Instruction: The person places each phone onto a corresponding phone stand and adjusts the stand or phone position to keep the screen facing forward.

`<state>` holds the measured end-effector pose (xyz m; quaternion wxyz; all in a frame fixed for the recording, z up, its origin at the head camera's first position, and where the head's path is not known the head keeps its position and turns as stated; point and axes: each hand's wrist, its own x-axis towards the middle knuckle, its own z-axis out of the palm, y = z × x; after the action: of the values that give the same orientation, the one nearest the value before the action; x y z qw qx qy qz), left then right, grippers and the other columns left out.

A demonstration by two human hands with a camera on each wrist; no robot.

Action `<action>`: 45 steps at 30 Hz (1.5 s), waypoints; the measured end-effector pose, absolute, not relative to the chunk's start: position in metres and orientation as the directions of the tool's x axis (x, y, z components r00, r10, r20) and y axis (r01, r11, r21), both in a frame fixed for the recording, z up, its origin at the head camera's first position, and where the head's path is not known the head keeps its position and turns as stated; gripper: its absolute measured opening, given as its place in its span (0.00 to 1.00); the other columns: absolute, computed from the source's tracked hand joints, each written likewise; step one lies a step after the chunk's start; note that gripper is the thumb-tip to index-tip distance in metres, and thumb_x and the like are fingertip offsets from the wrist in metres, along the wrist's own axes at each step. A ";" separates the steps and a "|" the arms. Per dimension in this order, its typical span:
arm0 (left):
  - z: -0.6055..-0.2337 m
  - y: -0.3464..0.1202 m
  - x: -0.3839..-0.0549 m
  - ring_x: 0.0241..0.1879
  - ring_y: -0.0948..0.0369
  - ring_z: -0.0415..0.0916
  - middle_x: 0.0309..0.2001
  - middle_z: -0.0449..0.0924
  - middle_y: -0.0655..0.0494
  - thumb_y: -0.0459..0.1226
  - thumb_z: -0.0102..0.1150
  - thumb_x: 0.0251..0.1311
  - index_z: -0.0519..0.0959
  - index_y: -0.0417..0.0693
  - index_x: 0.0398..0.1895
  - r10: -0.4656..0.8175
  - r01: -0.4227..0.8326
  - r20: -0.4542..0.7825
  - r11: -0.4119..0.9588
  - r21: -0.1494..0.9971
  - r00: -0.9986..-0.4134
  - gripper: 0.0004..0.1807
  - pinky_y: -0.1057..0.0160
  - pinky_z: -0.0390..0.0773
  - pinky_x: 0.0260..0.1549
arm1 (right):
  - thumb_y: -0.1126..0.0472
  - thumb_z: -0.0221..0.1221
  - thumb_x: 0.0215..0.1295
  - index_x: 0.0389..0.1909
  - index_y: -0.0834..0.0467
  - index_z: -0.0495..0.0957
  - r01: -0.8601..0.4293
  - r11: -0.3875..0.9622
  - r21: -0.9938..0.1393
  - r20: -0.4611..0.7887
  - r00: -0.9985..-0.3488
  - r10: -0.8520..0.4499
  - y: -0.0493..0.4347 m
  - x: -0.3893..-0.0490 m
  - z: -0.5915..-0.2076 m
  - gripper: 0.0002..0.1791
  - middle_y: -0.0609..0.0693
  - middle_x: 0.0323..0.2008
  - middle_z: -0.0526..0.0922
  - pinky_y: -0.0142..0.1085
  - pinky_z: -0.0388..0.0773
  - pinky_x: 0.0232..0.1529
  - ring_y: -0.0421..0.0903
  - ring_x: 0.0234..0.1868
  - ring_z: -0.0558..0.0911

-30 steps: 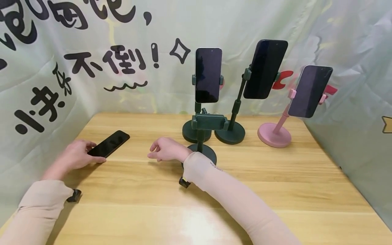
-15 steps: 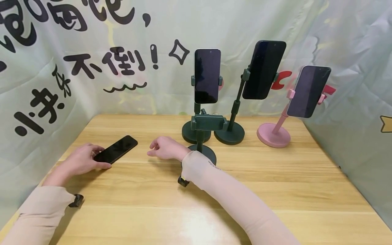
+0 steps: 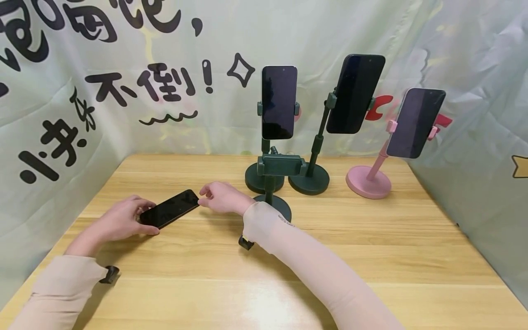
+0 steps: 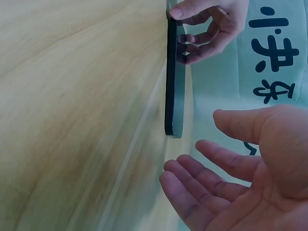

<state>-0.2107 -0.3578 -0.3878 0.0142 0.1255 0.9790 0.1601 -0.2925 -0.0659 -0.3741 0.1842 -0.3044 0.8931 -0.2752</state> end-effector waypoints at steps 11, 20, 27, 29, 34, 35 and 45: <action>-0.387 -0.321 -0.205 0.44 0.53 0.78 0.49 0.83 0.49 0.54 0.88 0.44 0.85 0.40 0.59 0.344 0.336 0.041 0.874 0.352 -0.938 0.42 0.55 0.75 0.44 | 0.52 0.57 0.83 0.72 0.57 0.77 -0.545 0.650 -0.530 -0.121 -0.710 -0.694 -0.067 -0.294 -0.377 0.24 0.53 0.68 0.83 0.38 0.77 0.72 0.48 0.70 0.81; -0.387 -0.299 -0.204 0.48 0.53 0.79 0.51 0.83 0.50 0.51 0.87 0.46 0.84 0.40 0.61 0.386 0.374 0.036 0.863 0.339 -0.922 0.41 0.51 0.79 0.48 | 0.52 0.58 0.82 0.68 0.57 0.80 -0.585 0.649 -0.486 -0.097 -0.702 -0.706 -0.064 -0.296 -0.382 0.21 0.52 0.64 0.86 0.36 0.78 0.70 0.46 0.66 0.83; -0.387 -0.288 -0.203 0.51 0.51 0.80 0.53 0.82 0.48 0.48 0.87 0.48 0.83 0.39 0.63 0.392 0.379 0.028 0.864 0.332 -0.919 0.40 0.47 0.80 0.52 | 0.52 0.59 0.82 0.66 0.56 0.82 -0.626 0.650 -0.431 -0.099 -0.683 -0.723 -0.059 -0.290 -0.382 0.20 0.50 0.62 0.87 0.35 0.78 0.68 0.45 0.64 0.84; -0.386 -0.286 -0.203 0.51 0.50 0.80 0.53 0.82 0.47 0.47 0.86 0.49 0.83 0.38 0.63 0.393 0.380 0.028 0.866 0.325 -0.919 0.39 0.46 0.81 0.53 | 0.52 0.59 0.82 0.66 0.56 0.82 -0.627 0.653 -0.425 -0.099 -0.685 -0.722 -0.057 -0.288 -0.382 0.20 0.50 0.62 0.87 0.35 0.78 0.69 0.45 0.65 0.84; -0.385 -0.283 -0.202 0.53 0.48 0.81 0.56 0.83 0.46 0.44 0.86 0.51 0.81 0.37 0.66 0.395 0.386 0.039 0.865 0.322 -0.918 0.40 0.42 0.81 0.55 | 0.52 0.58 0.83 0.68 0.56 0.80 -0.637 0.664 -0.392 -0.107 -0.685 -0.720 -0.051 -0.285 -0.383 0.21 0.51 0.65 0.85 0.36 0.78 0.70 0.46 0.67 0.83; -0.385 -0.283 -0.202 0.53 0.48 0.82 0.56 0.83 0.45 0.44 0.85 0.51 0.80 0.37 0.67 0.395 0.387 0.043 0.863 0.324 -0.918 0.40 0.42 0.82 0.55 | 0.51 0.58 0.83 0.69 0.56 0.80 -0.642 0.668 -0.376 -0.106 -0.686 -0.719 -0.050 -0.284 -0.383 0.22 0.51 0.65 0.85 0.37 0.78 0.70 0.46 0.67 0.83; -0.388 -0.284 -0.204 0.51 0.46 0.83 0.55 0.84 0.42 0.43 0.85 0.52 0.78 0.35 0.67 0.378 0.382 0.080 0.862 0.333 -0.922 0.41 0.38 0.83 0.56 | 0.47 0.59 0.81 0.71 0.54 0.79 -0.667 0.703 -0.249 -0.138 -0.694 -0.707 -0.038 -0.268 -0.380 0.25 0.50 0.64 0.84 0.35 0.81 0.64 0.45 0.61 0.84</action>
<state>-0.2045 -0.2842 -0.3882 -0.0061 0.1970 0.9648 0.1741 -0.2684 -0.0380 -0.3796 0.1122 -0.3750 0.9158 -0.0899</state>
